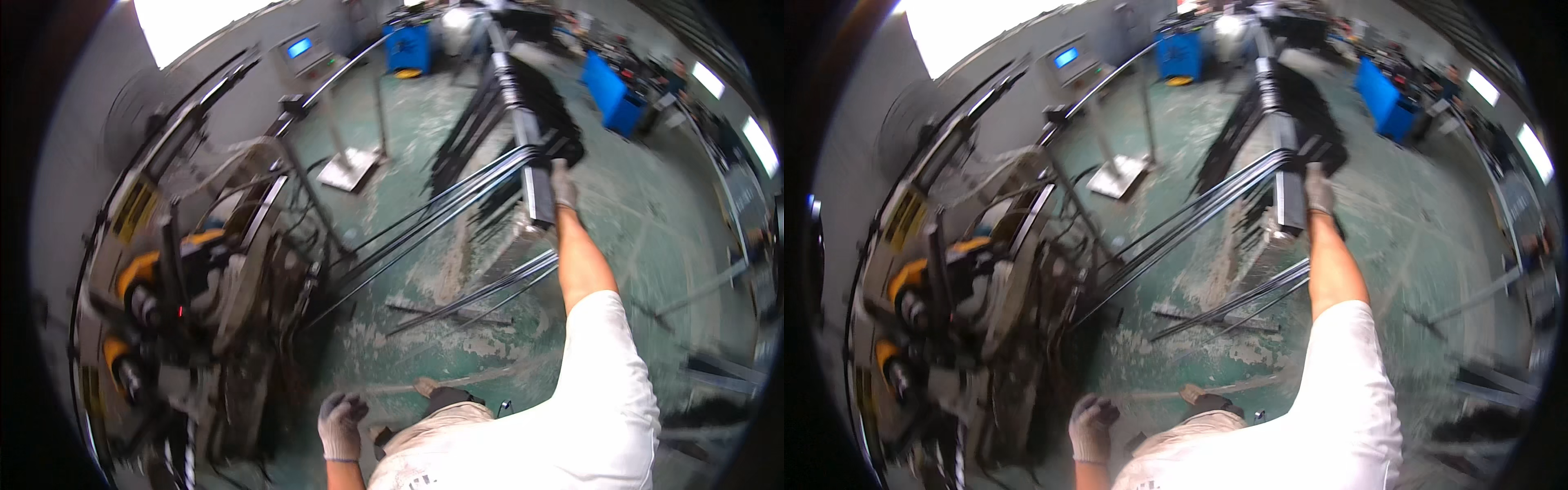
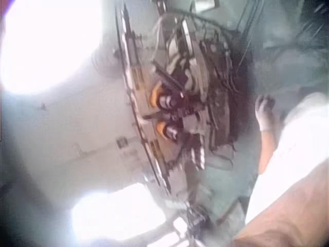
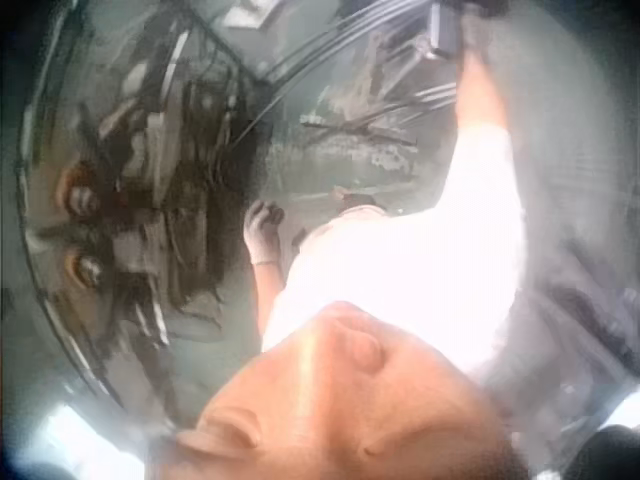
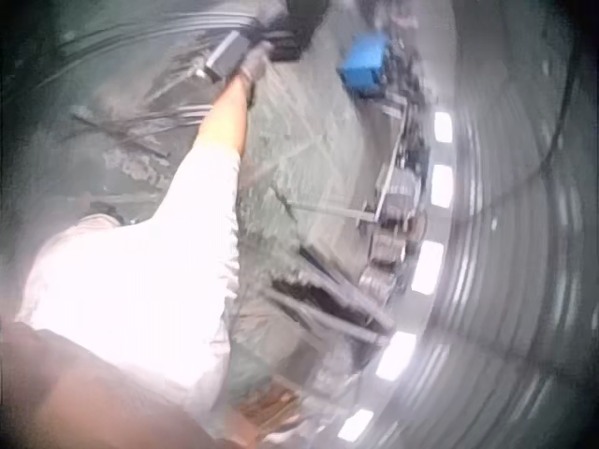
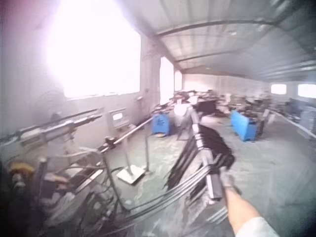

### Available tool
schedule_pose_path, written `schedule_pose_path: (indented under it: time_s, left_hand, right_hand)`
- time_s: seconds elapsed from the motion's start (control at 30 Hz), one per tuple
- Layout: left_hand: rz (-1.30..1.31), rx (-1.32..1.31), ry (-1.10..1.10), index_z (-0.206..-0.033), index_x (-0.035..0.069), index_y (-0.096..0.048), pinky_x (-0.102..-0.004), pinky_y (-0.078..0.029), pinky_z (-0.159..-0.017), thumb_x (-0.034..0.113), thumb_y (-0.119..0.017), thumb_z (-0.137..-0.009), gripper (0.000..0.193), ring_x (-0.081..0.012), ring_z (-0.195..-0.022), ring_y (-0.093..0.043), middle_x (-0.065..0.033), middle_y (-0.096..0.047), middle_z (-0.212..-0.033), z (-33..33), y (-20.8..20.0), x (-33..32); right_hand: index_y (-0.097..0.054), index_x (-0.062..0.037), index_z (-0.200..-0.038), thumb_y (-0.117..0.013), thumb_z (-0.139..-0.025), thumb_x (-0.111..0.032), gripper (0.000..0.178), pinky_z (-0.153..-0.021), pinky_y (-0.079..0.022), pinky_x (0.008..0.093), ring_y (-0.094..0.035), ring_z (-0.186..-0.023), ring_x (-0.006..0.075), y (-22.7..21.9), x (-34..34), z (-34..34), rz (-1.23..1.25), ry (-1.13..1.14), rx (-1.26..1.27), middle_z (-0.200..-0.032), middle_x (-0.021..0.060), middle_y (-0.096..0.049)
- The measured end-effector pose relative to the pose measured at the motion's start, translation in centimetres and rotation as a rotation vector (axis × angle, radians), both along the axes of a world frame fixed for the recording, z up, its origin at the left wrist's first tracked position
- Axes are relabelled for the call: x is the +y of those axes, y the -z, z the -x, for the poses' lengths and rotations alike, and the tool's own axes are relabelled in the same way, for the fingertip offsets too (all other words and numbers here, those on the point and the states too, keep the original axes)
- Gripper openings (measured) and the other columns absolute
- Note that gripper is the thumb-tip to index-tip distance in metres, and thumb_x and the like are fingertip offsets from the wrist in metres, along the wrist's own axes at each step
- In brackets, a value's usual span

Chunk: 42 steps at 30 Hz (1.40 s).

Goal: The person repeatedly picks up bundles of long metal rods, feeds them into a bending machine, and removes the bent rods to place them on a nearby rack. The process is repeated multiple times throughout the clip.

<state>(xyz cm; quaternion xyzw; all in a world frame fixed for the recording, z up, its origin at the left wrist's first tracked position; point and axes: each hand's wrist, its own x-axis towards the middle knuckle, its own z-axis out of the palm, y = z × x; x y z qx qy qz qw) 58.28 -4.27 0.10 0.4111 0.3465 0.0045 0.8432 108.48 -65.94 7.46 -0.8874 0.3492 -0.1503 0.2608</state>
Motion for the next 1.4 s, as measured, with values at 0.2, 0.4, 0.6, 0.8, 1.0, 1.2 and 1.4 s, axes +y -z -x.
schedule_pose_path:
  time_s: [0.2, 0.4, 0.6, 0.8, 1.0, 1.2, 1.4]
  left_hand:
    - [-0.212, 0.099, 0.043, -0.139, -0.007, -0.064, -0.0433, -0.066, -0.097, 0.004, -0.073, -0.100, 0.042, -0.0329, -0.105, -0.080, -0.0211, -0.079, -0.120, 1.7, -1.9, -1.5]
    - [-0.854, 0.476, -0.182, -0.135, -0.006, -0.070, -0.0383, -0.063, -0.095, 0.014, -0.078, -0.095, 0.046, -0.0234, -0.106, -0.079, -0.0186, -0.081, -0.118, 16.7, 2.5, 0.7]
    - [-0.862, 0.577, -0.596, -0.135, -0.004, -0.070, -0.0397, -0.062, -0.103, 0.012, -0.073, -0.097, 0.042, -0.0272, -0.115, -0.079, -0.0195, -0.082, -0.122, 36.0, 1.7, 2.9]
    - [-1.203, 0.958, -0.771, -0.127, 0.004, -0.075, -0.0463, -0.064, -0.097, 0.016, -0.072, -0.097, 0.032, -0.0392, -0.109, -0.082, -0.0208, -0.083, -0.115, 61.1, -4.2, 6.2]
    - [-1.288, 1.656, -1.040, -0.128, 0.004, -0.075, -0.0538, -0.059, -0.107, 0.021, -0.071, -0.099, 0.033, -0.0445, -0.119, -0.075, -0.0238, -0.080, -0.126, 90.2, -10.7, 4.1]
    - [-1.179, 2.104, -0.889, -0.116, 0.007, -0.080, -0.0538, -0.055, -0.113, 0.030, -0.079, -0.095, 0.031, -0.0442, -0.134, -0.061, -0.0172, -0.071, -0.141, 104.1, -9.7, 0.6]
    - [-1.099, 2.012, -0.976, -0.088, 0.004, -0.073, -0.0526, -0.058, -0.102, 0.030, -0.087, -0.079, 0.031, -0.0425, -0.119, -0.062, -0.0164, -0.070, -0.120, 107.0, -10.9, 2.0]
  right_hand:
    - [-0.067, -0.0084, -0.153, -0.027, -0.117, -0.068, 0.080, -0.113, -0.055, 0.0635, -0.069, -0.135, 0.0522, -2.8, -6.1, -9.7, 0.383, -0.165, 0.071, -0.144, 0.0298, -0.073]
    - [-0.065, -0.0077, -0.155, -0.054, -0.111, -0.049, 0.061, -0.116, -0.054, 0.0529, -0.068, -0.139, 0.0419, 2.7, 5.9, 2.2, 0.656, -0.721, -0.615, -0.150, 0.0242, -0.072]
    - [-0.065, -0.0006, -0.154, -0.068, -0.103, -0.040, 0.065, -0.118, -0.053, 0.0483, -0.069, -0.136, 0.0420, 27.8, 18.5, 31.0, 0.298, -1.112, 0.060, -0.147, 0.0253, -0.073]
    - [-0.068, 0.0057, -0.146, -0.081, -0.095, -0.028, 0.062, -0.115, -0.054, 0.0478, -0.073, -0.133, 0.0385, 37.4, 39.1, 41.9, 0.043, -1.446, 0.702, -0.142, 0.0271, -0.076]
    - [-0.074, -0.0009, -0.137, -0.081, -0.098, -0.022, 0.045, -0.105, -0.059, 0.0419, -0.078, -0.119, 0.0311, 27.2, 62.7, 51.7, 0.013, -1.868, 0.476, -0.129, 0.0203, -0.081]
    - [-0.073, -0.0029, -0.137, -0.079, -0.100, -0.019, 0.040, -0.105, -0.058, 0.0390, -0.077, -0.116, 0.0301, 24.1, 75.5, 68.5, 0.062, -2.141, 0.494, -0.125, 0.0173, -0.081]
    - [-0.071, -0.0019, -0.143, -0.079, -0.099, -0.024, 0.050, -0.109, -0.058, 0.0407, -0.077, -0.126, 0.0339, 20.8, 82.1, 96.5, 0.274, -2.573, 0.738, -0.134, 0.0222, -0.080]
